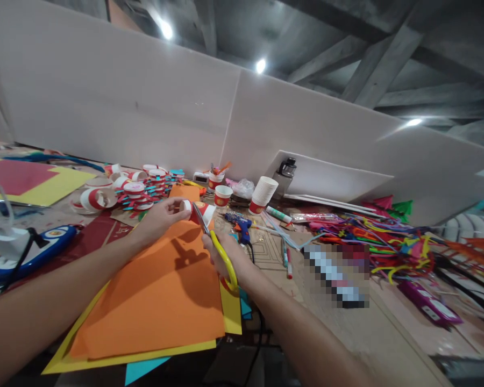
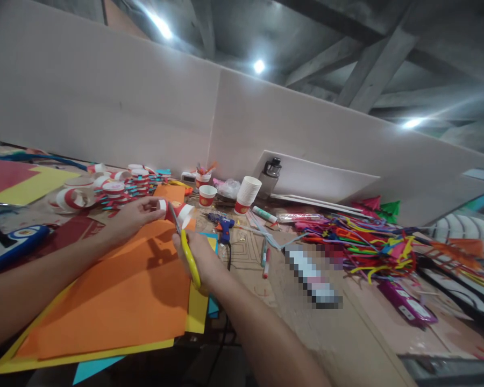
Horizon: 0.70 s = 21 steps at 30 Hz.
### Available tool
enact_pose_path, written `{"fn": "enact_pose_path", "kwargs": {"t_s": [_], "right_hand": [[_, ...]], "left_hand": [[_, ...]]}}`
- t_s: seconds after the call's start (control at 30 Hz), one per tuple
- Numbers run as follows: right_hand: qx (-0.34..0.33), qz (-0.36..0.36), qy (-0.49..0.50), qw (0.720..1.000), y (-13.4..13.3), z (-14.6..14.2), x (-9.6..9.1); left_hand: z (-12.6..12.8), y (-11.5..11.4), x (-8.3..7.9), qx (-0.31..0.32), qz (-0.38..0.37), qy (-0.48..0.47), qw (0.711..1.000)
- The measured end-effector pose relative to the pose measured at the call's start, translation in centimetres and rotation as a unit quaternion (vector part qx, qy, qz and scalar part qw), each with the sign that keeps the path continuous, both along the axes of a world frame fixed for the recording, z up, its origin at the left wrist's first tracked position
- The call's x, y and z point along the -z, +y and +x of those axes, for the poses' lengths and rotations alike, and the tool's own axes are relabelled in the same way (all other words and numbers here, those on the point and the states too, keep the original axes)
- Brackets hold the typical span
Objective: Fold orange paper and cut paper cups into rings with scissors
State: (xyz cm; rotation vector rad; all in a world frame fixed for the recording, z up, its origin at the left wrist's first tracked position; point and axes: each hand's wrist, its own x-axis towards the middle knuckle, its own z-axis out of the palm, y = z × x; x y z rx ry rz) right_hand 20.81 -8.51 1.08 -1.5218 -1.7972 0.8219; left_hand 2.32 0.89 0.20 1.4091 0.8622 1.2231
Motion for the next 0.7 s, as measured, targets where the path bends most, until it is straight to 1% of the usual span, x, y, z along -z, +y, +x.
{"fn": "enact_pose_path", "kwargs": {"t_s": [0.13,0.23,0.3,0.37,0.5,0.6,0.7], "right_hand": [[0.028,0.015,0.040,0.999,1.0,0.3,1.1],[0.033,0.000,0.052,0.998,1.1,0.5,1.2],[0.027,-0.003,0.059,0.998,1.0,0.5,1.0],[0.016,0.030,0.055,0.998,0.8,0.5,0.7],[0.010,0.135,0.030,0.990,0.8,0.7,0.4],[0.006,0.166,0.035,0.985,1.0,0.9,0.3],[0.023,0.189,0.049,0.980,1.2,1.2,0.4]], "left_hand": [[-0.3,0.3,-0.4,0.020,-0.073,-0.101,0.992],[-0.7,0.6,-0.9,0.030,-0.142,-0.182,0.973],[-0.9,0.9,-1.1,0.036,-0.186,-0.216,0.958],[-1.1,1.2,-1.1,0.052,-0.214,-0.223,0.950],[-1.0,1.2,-0.8,0.084,-0.238,-0.208,0.945],[-1.0,0.8,-0.7,0.111,-0.241,-0.202,0.943],[-0.9,0.3,-0.6,0.155,-0.232,-0.201,0.939]]}}
